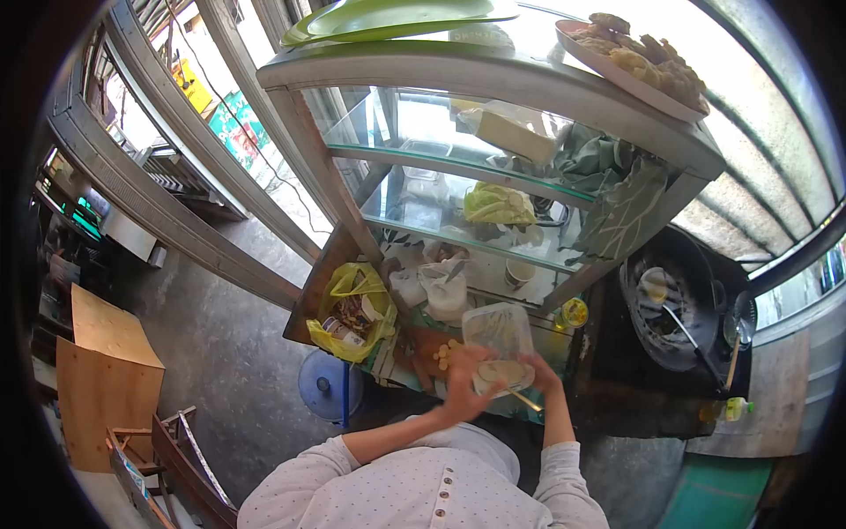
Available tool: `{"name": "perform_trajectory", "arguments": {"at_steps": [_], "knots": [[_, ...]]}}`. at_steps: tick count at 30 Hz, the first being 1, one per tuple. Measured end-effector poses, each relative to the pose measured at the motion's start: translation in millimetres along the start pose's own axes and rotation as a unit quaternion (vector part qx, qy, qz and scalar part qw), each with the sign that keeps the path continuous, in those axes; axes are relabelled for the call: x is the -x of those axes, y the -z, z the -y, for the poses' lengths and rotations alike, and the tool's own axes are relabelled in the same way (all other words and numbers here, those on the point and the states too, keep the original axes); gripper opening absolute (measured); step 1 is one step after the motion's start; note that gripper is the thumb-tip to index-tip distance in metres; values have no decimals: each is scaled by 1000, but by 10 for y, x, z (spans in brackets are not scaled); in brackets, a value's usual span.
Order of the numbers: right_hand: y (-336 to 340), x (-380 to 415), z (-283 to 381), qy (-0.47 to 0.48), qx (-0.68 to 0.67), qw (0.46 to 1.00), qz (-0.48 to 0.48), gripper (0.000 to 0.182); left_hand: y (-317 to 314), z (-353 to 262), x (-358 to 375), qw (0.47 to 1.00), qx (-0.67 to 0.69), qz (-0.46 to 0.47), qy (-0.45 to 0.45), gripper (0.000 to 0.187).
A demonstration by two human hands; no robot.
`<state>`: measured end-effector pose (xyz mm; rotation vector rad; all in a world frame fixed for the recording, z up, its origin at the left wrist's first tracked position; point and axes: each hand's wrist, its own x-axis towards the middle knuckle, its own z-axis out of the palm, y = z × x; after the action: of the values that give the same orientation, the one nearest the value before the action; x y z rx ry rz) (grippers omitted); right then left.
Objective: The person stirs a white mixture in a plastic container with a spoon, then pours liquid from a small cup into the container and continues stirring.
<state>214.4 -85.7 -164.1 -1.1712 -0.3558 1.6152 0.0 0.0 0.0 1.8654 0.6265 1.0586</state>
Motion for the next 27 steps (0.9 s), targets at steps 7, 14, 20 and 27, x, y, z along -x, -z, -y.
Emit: {"name": "perform_trajectory", "arguments": {"at_steps": [7, 14, 20, 27], "knots": [[334, -47, -78, -50, -102, 992, -52, 60, -376, -667, 743, 854, 227, 463, 73, 32], [557, 88, -98, -75, -158, 984, -28, 62, -352, -819, 883, 857, 252, 429, 136, 28], [348, 521, -131, -51, -207, 977, -26, 64, -42, -1141, 1100, 554, 488, 542, 401, 32], [-72, 666, -187, -34, -243, 970, 4, 60, -205, -964, 1404, 425, 535, 595, 424, 32]]}}
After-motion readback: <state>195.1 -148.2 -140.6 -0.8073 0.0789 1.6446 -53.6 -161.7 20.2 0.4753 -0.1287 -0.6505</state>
